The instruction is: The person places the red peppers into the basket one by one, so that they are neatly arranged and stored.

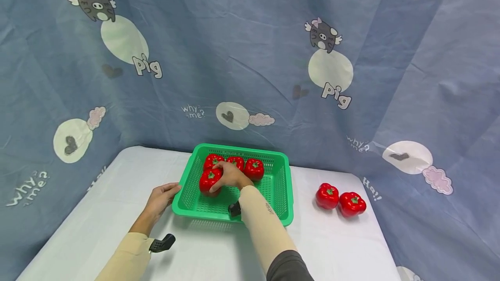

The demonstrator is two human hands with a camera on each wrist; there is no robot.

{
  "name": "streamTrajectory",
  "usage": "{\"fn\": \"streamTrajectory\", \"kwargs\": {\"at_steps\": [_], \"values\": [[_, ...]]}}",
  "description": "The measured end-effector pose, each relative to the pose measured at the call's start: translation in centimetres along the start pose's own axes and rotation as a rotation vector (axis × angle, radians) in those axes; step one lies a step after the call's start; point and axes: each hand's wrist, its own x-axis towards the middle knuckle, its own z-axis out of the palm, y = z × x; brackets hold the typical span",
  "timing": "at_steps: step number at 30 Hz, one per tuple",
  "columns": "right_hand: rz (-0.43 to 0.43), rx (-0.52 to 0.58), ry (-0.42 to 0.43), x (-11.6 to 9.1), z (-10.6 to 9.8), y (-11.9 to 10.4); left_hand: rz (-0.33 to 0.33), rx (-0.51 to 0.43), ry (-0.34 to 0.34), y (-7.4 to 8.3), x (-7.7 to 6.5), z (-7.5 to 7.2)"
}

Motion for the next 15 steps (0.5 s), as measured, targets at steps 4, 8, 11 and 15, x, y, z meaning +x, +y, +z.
{"fn": "streamTrajectory", "kwargs": {"at_steps": [4, 8, 11, 15], "values": [[0.006, -0.018, 0.007, 0.1, 0.4, 0.0, -0.001, 0.001, -0.008, 0.1, -0.1, 0.1], [0.021, -0.027, 0.0, 0.1, 0.7, -0.3, 0.004, 0.0, 0.0, 0.1, -0.2, 0.1], [0.042, -0.041, -0.019, 0.3, 0.9, -0.5, 0.007, 0.0, 0.006, 0.1, -0.2, 0.0], [0.063, -0.092, -0.039, 0.7, 1.3, -0.8, 0.01, 0.003, 0.011, 0.1, -0.2, 0.0]]}}
